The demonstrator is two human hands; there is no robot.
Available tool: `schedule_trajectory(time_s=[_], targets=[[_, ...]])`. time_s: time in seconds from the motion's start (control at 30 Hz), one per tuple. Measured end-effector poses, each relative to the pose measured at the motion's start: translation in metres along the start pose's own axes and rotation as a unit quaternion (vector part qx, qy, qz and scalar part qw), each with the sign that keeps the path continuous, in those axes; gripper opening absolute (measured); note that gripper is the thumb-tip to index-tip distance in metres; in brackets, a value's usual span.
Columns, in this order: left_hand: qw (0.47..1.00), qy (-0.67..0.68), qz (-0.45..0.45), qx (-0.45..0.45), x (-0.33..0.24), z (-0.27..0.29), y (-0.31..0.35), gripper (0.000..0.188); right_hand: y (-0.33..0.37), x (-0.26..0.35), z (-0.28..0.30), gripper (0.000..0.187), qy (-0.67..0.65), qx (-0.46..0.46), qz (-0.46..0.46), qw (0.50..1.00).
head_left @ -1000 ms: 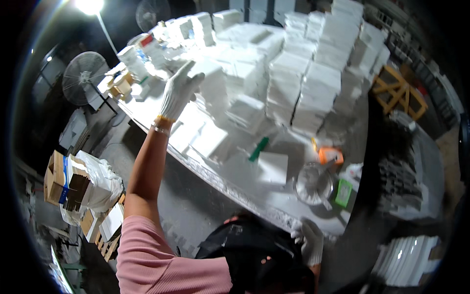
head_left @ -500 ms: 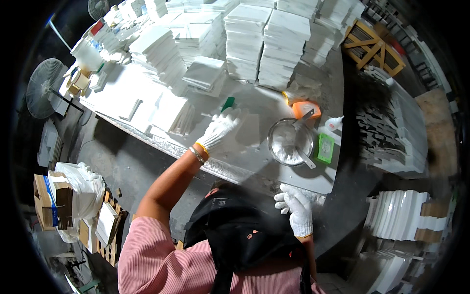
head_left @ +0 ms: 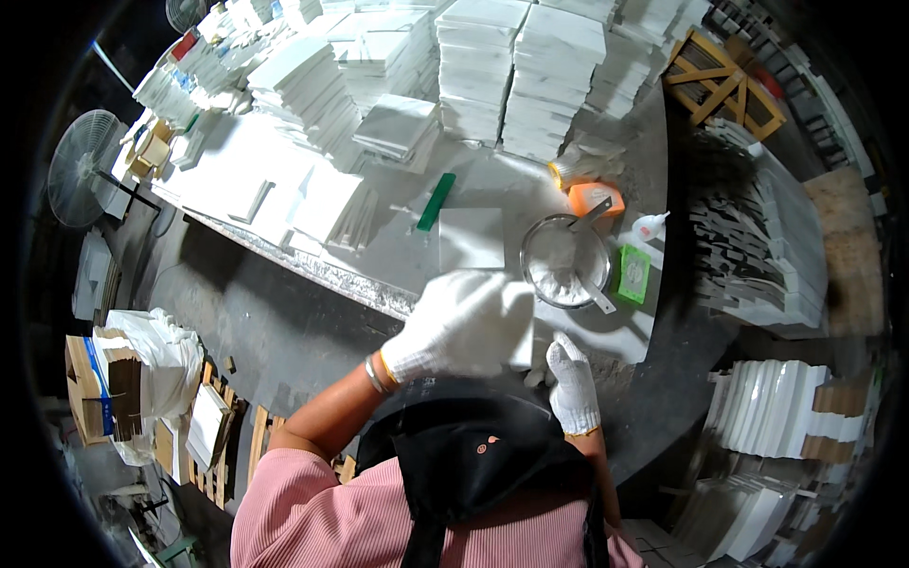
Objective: The person applies adhesive from a bowl onto white rectangular tiles using a small spatula, then presses a green sponge onto the tile surface. The person repeats this process for multiple tiles, stacking the finished ones on the table.
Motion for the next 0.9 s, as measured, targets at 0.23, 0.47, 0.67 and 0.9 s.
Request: schedule_trajectory(time_s=[0.23, 0.47, 0.67, 0.9], targets=[[0.996, -0.069, -0.032, 0.035, -0.014, -0.05, 0.019, 0.084, 0.002, 0.019, -0.021, 0.016, -0.183, -0.052, -0.012, 0.982], [0.987, -0.097, 0.074, -0.107, 0.018, -0.051, 0.011, 0.054, 0.011, -0.007, 0.012, 0.03, -0.045, -0.079, 0.088, 0.992], [0.843, 0.457, 0.231, -0.162, 0.031, -0.054, 0.04, 0.056, 0.015, 0.005, 0.025, 0.017, -0.009, -0.121, 0.191, 0.974], [0.642, 0.723, 0.254, 0.017, 0.006, -0.065, 0.025, 0.063, 0.025, 0.026, 0.018, 0.02, 0.307, -0.136, 0.307, 0.89]])
Point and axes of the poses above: each hand's wrist, its own y-axis away from the middle knuckle, its own z-axis out of the back of the hand, x = y × z, the point moved 1 cm from there along -y, towards the middle knuckle, and after that the axes turned 5 degrees about -z, right-handed, at the moved point
